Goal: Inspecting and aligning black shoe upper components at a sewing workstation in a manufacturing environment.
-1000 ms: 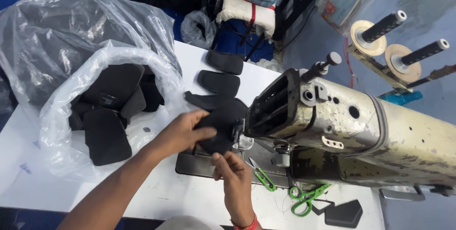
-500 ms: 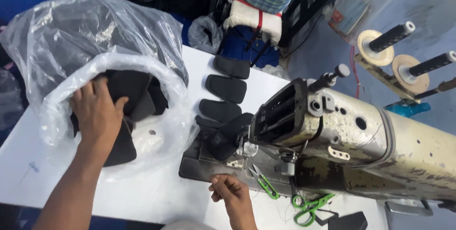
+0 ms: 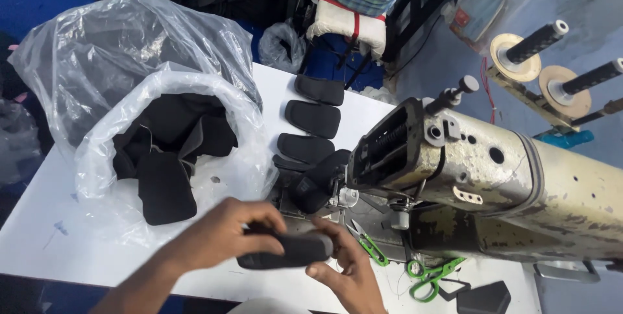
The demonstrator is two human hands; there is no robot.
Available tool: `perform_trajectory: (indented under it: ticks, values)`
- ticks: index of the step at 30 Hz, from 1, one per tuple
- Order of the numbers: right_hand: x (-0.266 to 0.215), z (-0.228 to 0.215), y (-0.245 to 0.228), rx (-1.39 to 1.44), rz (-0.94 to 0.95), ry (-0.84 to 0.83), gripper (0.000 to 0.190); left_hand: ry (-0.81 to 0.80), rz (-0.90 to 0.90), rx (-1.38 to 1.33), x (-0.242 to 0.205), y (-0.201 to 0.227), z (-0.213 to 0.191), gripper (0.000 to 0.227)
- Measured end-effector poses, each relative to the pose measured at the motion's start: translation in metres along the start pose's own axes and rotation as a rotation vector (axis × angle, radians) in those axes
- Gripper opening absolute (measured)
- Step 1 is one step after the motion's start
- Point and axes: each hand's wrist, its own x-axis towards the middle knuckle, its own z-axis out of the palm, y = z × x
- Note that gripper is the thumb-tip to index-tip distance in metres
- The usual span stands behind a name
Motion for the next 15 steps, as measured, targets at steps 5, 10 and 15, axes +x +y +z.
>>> perform_trajectory:
  ticks: [5,10,15]
  values:
    - [-0.008,-0.019,0.033,0.109,0.101,0.14,0.035,0.034,-0.027,-0.027,0.017,-0.021,0.032,0.041]
    - [-0.009,-0.022,0.041,0.206,0.034,0.332,0.03,0.138,-0.13,-0.55,0.026,-0.051,0.052,0.053]
    - [-0.011,-0.022,0.035,0.236,0.046,0.299,0.045,0.055,-0.269,-0.505,0.024,-0.024,0.053,0.054]
